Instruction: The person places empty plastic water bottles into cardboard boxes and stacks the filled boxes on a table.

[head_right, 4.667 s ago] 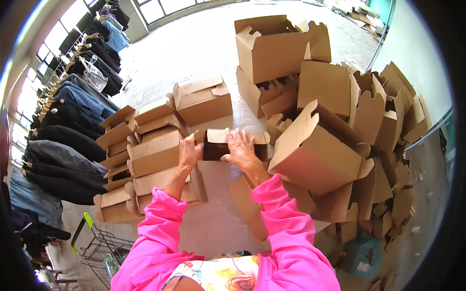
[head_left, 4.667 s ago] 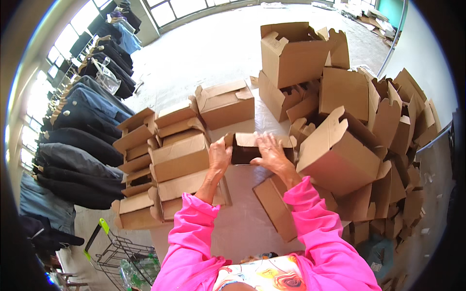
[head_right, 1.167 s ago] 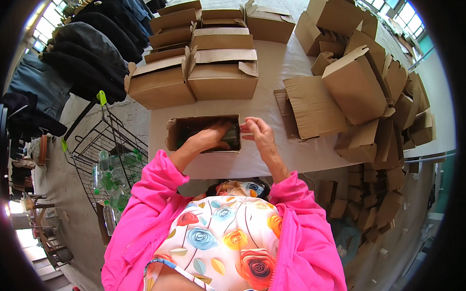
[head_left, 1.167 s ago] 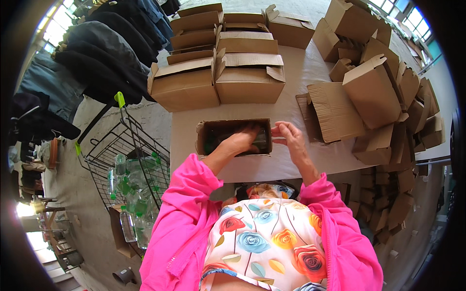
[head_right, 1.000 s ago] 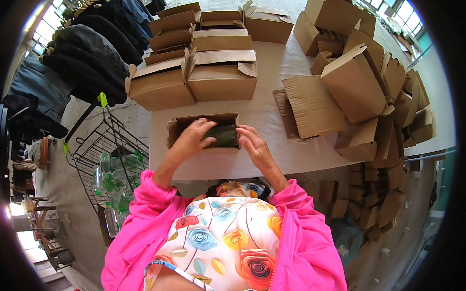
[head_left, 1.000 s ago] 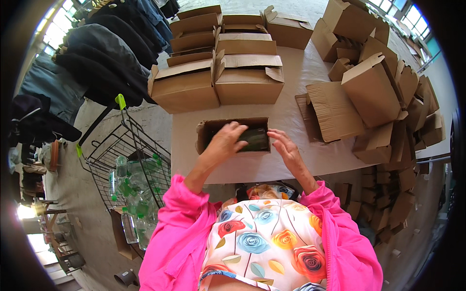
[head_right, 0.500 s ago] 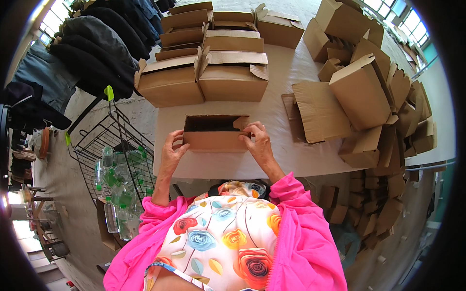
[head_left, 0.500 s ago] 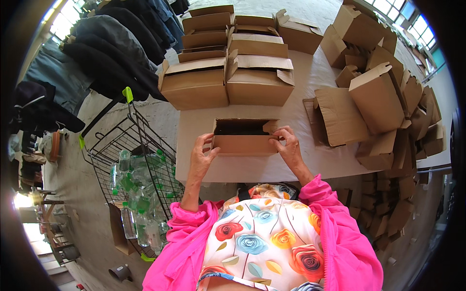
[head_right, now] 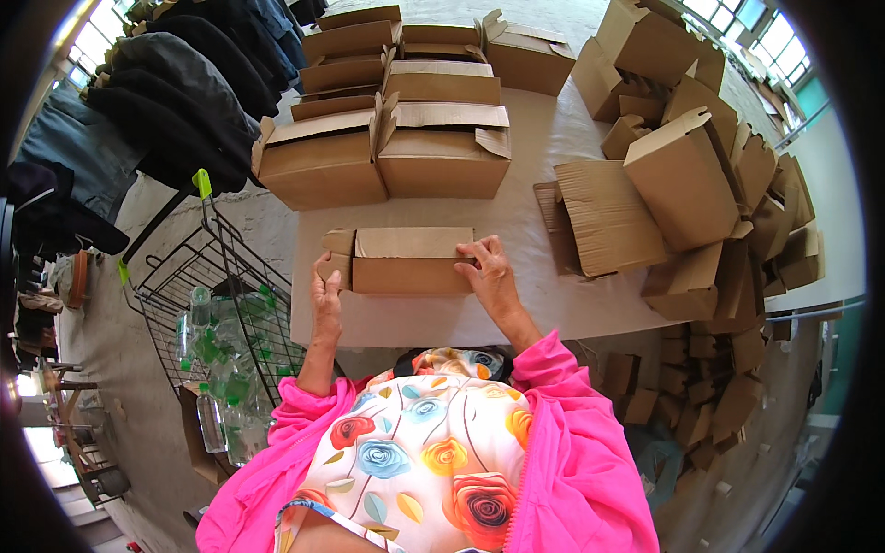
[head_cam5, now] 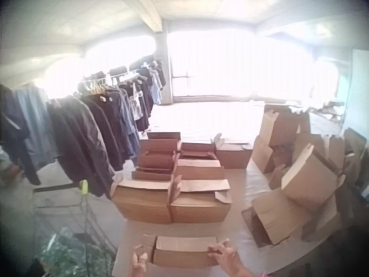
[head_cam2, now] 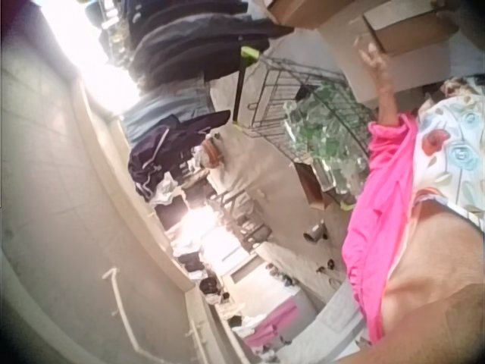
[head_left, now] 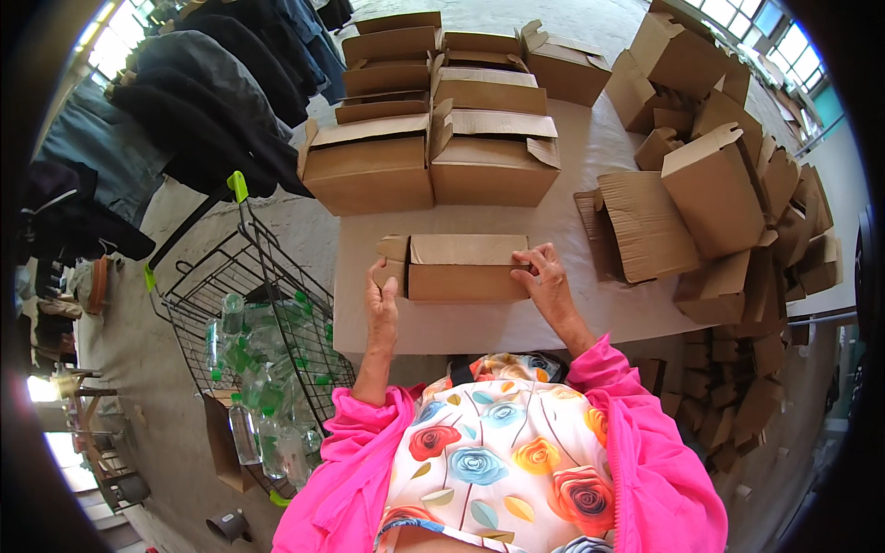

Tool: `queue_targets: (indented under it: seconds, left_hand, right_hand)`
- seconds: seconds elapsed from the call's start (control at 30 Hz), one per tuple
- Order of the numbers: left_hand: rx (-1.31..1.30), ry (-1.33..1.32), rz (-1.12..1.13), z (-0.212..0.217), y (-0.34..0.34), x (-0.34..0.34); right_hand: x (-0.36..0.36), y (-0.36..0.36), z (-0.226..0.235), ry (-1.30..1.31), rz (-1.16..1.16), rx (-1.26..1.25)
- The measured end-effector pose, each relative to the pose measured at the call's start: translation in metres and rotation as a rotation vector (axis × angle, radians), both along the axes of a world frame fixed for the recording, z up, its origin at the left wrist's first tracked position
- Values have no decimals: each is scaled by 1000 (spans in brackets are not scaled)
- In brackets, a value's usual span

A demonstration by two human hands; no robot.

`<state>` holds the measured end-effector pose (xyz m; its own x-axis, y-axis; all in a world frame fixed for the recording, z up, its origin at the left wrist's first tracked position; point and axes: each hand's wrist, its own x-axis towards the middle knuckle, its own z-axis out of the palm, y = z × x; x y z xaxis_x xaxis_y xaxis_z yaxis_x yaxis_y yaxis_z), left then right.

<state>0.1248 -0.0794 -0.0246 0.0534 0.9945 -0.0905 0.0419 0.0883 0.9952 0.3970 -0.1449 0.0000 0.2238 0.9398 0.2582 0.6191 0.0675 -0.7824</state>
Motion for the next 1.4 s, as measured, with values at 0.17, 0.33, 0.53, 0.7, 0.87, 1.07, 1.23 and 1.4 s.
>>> queue_targets:
  seconds: [0.17,0.33,0.53,0.7,0.87,1.07,1.23,1.4]
  left_hand:
    - [514,359,-319,18,5,17]
    - [194,132,-109,-2,13,26]
    - [-750,-204,-194,0,28,19]
    - [-705,-225,-328,-3,36,9]
    - [-719,-313,-375,-8,34,5]
    - [-333,-327,-368,43,-2,31]
    - [6,-176,-424,77,-10,62]
    - [335,-118,-548,150,20,138]
  right_hand:
    - [2,1,-20,-1,-67,116]
    - [9,-6,-66,876,-192,-485]
    - [11,-14,-46,1396,42,-695]
    - [12,-4,-46,1386,162,-597]
    - [12,-8,-47,1515,210,-563]
    - [11,-31,-40,1581,256,-406]
    - [44,-47,-12,1517,204,-223]
    - [112,-37,57,1426,61,95]
